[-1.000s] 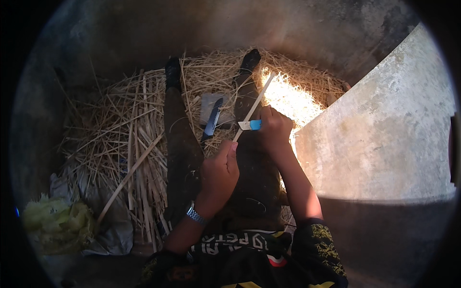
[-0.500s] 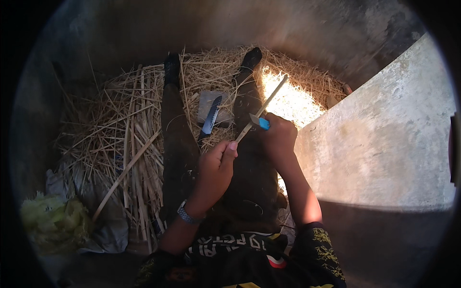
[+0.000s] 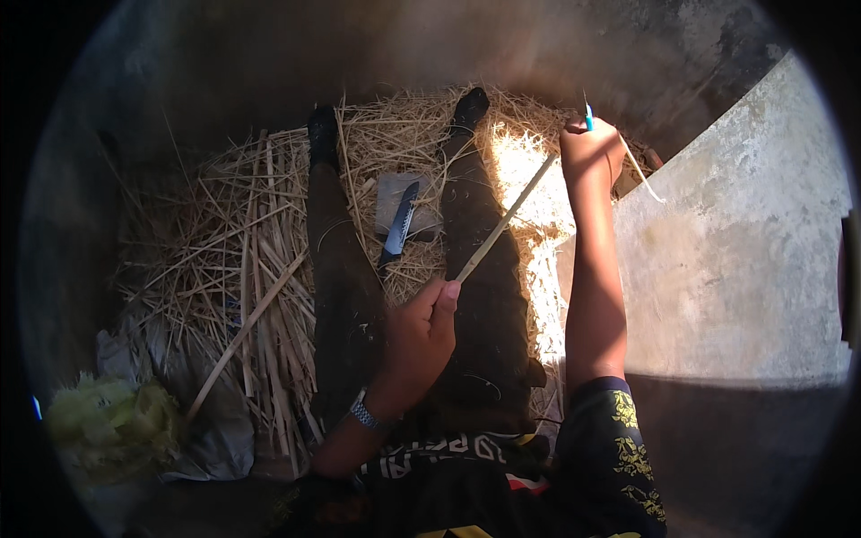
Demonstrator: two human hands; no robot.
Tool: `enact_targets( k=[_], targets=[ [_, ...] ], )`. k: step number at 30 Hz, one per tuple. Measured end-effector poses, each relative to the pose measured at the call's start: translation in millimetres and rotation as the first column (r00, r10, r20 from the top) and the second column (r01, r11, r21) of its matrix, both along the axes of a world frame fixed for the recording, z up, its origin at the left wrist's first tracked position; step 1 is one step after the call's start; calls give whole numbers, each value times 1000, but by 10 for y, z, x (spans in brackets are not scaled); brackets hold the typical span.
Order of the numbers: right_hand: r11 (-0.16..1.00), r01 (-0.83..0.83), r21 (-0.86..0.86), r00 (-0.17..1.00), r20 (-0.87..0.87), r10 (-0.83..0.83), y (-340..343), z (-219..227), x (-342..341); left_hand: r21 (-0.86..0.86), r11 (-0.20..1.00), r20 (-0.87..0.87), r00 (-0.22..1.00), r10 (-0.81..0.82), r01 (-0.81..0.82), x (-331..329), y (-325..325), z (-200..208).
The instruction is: The person sits on a straw-covered floor and uses a blue utility knife to shave thin strips from a long bamboo stick. They hold the stick with their left hand and scrape the blade along its length to remove the outer layer, occasionally switching to a larger knife to continue the process.
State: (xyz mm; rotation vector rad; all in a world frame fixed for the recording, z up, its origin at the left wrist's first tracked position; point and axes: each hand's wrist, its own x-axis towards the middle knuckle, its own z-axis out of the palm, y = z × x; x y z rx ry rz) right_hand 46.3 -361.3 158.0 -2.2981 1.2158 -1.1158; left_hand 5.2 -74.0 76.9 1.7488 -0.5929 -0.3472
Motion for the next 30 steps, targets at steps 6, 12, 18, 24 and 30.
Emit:
enact_targets(
  k=[6,12,18,24,30],
  targets=[
    [942,-305,-141,952,-11,306,582,-410,-349,-100,995,-75,997,-14,7,231,34,117],
    [723,-579,-377,809,-159,565,1069,-972,-405,-13,998,119,990,70,-69,168,19,122],
    [832,-458,-313,881,-286,378,889,-780,-79,52,956,463,855,234,-289,207,-84,1],
    [973,183,-143,983,-10,-186,-398,74,22,119,987,440,897,48,-112,-178,29,-138],
    [903,-341,-263,939,-152,310,565,-465,-493,106,989,261,962,75,-105,82,-35,91]
  ],
)
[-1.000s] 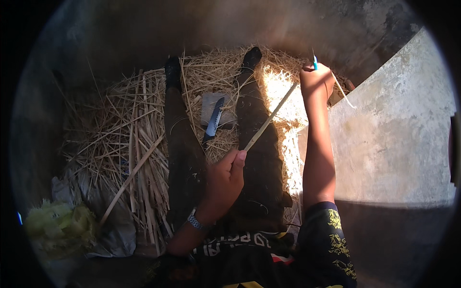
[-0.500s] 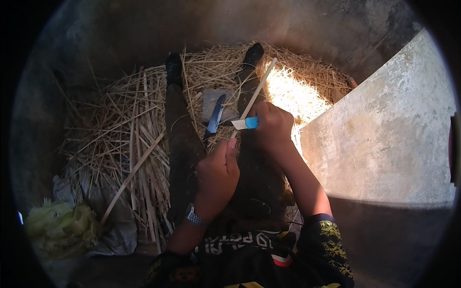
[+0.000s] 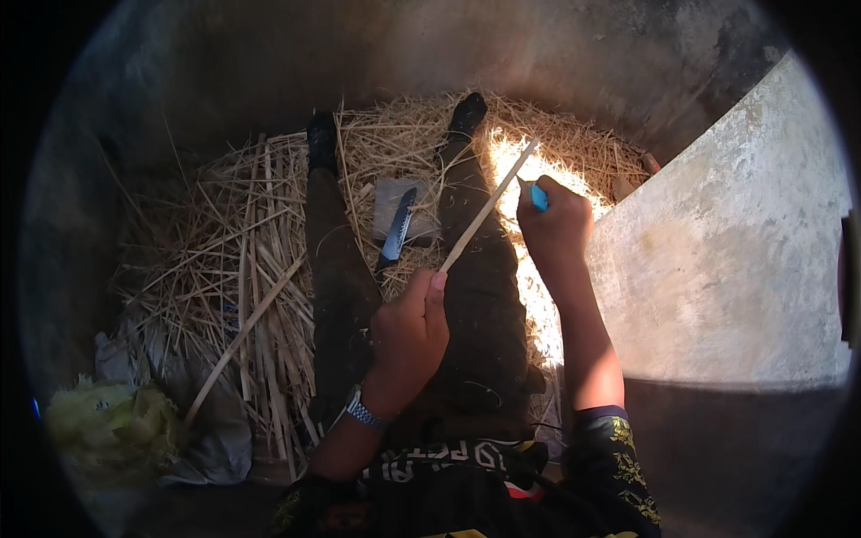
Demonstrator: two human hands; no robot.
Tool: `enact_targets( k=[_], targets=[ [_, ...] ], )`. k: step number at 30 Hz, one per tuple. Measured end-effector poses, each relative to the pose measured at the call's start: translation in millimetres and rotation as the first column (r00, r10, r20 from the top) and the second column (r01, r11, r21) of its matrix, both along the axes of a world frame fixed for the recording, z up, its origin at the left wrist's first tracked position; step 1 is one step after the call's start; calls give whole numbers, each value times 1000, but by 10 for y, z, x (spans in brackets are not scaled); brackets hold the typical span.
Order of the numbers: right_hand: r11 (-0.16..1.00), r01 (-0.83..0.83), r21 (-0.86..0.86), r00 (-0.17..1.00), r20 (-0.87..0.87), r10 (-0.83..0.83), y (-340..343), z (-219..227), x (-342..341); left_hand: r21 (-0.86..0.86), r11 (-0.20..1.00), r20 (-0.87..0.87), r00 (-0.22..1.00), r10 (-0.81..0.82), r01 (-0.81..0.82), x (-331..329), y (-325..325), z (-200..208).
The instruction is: The person sits on a straw-covered floor and uses a blue utility knife to shave thin strips from a long bamboo stick. They hold the stick with their left hand and scrape the blade along its length to remove the outer layer, occasionally switching to a larger knife to continue the process.
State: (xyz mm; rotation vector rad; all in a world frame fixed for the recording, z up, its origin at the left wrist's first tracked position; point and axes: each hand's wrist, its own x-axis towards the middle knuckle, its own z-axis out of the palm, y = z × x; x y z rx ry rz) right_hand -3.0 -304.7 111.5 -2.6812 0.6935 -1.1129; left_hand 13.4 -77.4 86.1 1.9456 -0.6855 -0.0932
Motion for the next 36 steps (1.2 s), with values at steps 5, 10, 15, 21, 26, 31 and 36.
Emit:
enact_targets(
  k=[5,10,15,21,26,31,36],
  targets=[
    [984,-177,24,978,-110,179,572,-450,-86,13,998,214,975,54,-58,-39,-10,30],
    [1000,6,17,998,-55,-5,305,-473,82,11,994,430,898,94,-110,-129,-101,-108],
    [816,554,165,829,-23,-559,-744,388,9,166,986,359,930,-77,17,-341,-145,-172],
    [991,128,38,984,-127,-122,167,-189,-312,52,997,421,906,33,-61,-92,-248,-153],
    [992,-43,116,998,-36,47,458,-638,-189,76,993,435,899,52,-94,-154,-226,-171],
    [986,-163,17,986,25,163,446,-704,-167,49,991,470,879,84,-121,-160,-224,-253],
    [983,-176,-47,984,9,177,428,-745,-284,72,992,537,842,49,-104,-186,-227,-286]
  ],
)
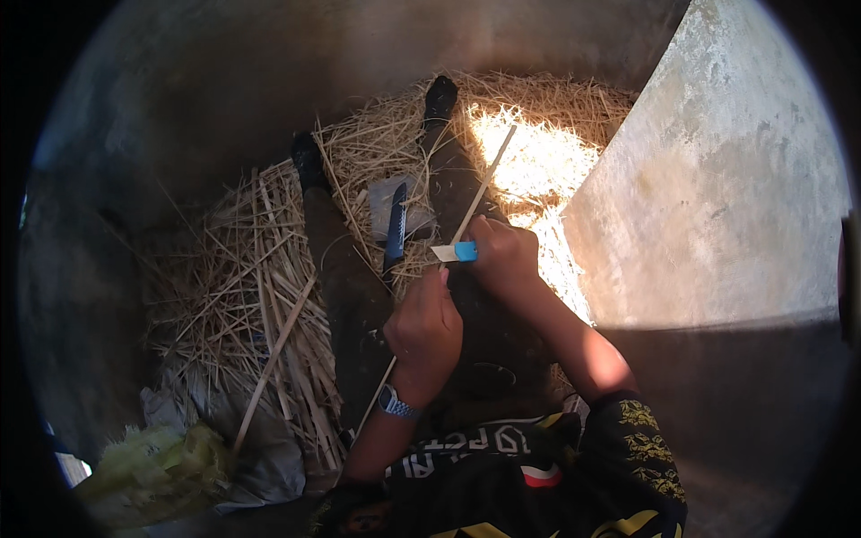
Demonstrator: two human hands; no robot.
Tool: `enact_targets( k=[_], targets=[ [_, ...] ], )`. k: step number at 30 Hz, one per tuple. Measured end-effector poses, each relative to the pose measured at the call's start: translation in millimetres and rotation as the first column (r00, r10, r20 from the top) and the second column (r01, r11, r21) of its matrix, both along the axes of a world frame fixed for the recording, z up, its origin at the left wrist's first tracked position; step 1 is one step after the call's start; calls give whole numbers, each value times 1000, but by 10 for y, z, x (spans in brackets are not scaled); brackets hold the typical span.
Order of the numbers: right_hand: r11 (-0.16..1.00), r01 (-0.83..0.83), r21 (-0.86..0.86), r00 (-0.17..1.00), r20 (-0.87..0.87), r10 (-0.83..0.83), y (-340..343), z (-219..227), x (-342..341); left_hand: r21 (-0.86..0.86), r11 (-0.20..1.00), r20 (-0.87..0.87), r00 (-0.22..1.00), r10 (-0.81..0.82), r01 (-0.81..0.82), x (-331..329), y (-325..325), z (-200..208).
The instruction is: The person sits on a straw-covered floor and uses a blue utility knife to shave thin strips from a long bamboo stick. They hold the stick with their left hand and scrape the blade along its length to remove the outer layer, occasionally switching to a larger knife to continue the process.
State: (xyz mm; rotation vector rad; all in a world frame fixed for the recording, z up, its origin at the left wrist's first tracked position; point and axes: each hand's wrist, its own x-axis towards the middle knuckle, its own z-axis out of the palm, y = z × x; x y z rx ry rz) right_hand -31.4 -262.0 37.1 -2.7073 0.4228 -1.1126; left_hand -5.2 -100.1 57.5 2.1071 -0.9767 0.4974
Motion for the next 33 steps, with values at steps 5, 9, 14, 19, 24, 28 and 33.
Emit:
enact_targets(
  k=[5,9,14,19,24,28,33],
  targets=[
    [975,168,-144,985,-9,-171,-132,-63,171,-36,999,-7,1000,10,-11,45,-6,-68],
    [888,459,-26,888,-11,-459,-823,154,321,-19,1000,-189,982,12,-16,-78,68,-75],
    [837,526,151,850,-55,-524,-891,150,451,-18,1000,-110,994,12,-14,44,85,-79],
    [832,553,52,824,111,-555,-897,4,541,10,1000,-249,969,-13,16,29,91,-62],
    [579,733,357,665,-196,-721,-1453,243,407,-55,998,-395,917,-56,37,45,416,-110],
    [945,273,179,941,154,-301,-575,259,138,-170,982,-638,750,-173,82,196,383,31],
    [987,85,139,996,17,-88,76,146,141,-215,969,-593,772,-230,124,152,250,192]
  ],
)
